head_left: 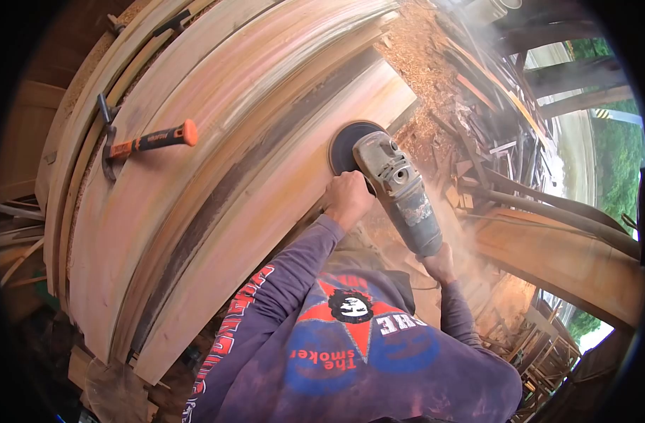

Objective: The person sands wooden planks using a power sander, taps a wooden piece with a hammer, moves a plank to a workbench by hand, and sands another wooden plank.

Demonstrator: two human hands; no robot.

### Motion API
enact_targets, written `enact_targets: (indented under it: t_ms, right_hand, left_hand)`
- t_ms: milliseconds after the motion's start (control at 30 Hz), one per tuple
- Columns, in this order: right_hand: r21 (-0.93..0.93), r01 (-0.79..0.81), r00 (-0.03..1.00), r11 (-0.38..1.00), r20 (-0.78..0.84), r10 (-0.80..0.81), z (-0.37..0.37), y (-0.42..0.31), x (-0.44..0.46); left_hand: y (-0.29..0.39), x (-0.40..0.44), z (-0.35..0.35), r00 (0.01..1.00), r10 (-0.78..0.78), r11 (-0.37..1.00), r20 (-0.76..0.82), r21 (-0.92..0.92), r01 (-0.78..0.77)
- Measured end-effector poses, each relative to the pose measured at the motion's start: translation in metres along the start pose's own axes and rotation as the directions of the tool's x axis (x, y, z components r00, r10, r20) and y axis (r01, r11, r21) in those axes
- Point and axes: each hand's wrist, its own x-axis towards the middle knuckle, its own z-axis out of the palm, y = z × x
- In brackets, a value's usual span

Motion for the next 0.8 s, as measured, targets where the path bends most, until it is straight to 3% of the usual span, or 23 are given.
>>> enact_targets:
  t_ms: [67, 267, 400, 600, 667, 800]
  right_hand:
    - [0.092, -0.059, 0.998, 0.994, -0.020, 0.062, -0.018, 0.010, 0.021]
    - [0.261, -0.045, 0.993, 0.964, -0.095, 0.072, -0.054, 0.018, 0.065]
    - [0.269, -0.148, 0.983, 0.952, -0.063, 0.171, -0.082, -0.009, 0.084]
    - [0.159, -0.006, 0.983, 0.987, -0.182, 0.035, -0.077, 0.017, 0.133]
    - [0.205, 0.108, 0.973, 0.973, -0.223, -0.061, -0.087, -0.022, 0.133]
    - [0.099, -0.025, 1.000, 0.995, -0.004, 0.026, -0.097, -0.021, 0.147]
  left_hand:
    - [0.027, 0.026, -0.001, 1.000, 0.018, 1.000, 0.011, 0.018, -0.018]
    - [0.087, 0.090, 0.004, 0.994, 0.112, 0.991, 0.007, 0.076, -0.113]
    - [0.107, 0.132, 0.011, 0.969, 0.237, 0.968, -0.063, 0.099, -0.230]
    - [0.121, 0.168, -0.009, 0.976, 0.211, 0.971, -0.058, 0.128, -0.202]
    - [0.121, 0.173, -0.023, 0.986, 0.159, 0.981, -0.041, 0.116, -0.153]
    - [0.117, 0.168, -0.035, 0.987, 0.141, 0.986, -0.081, 0.107, -0.132]
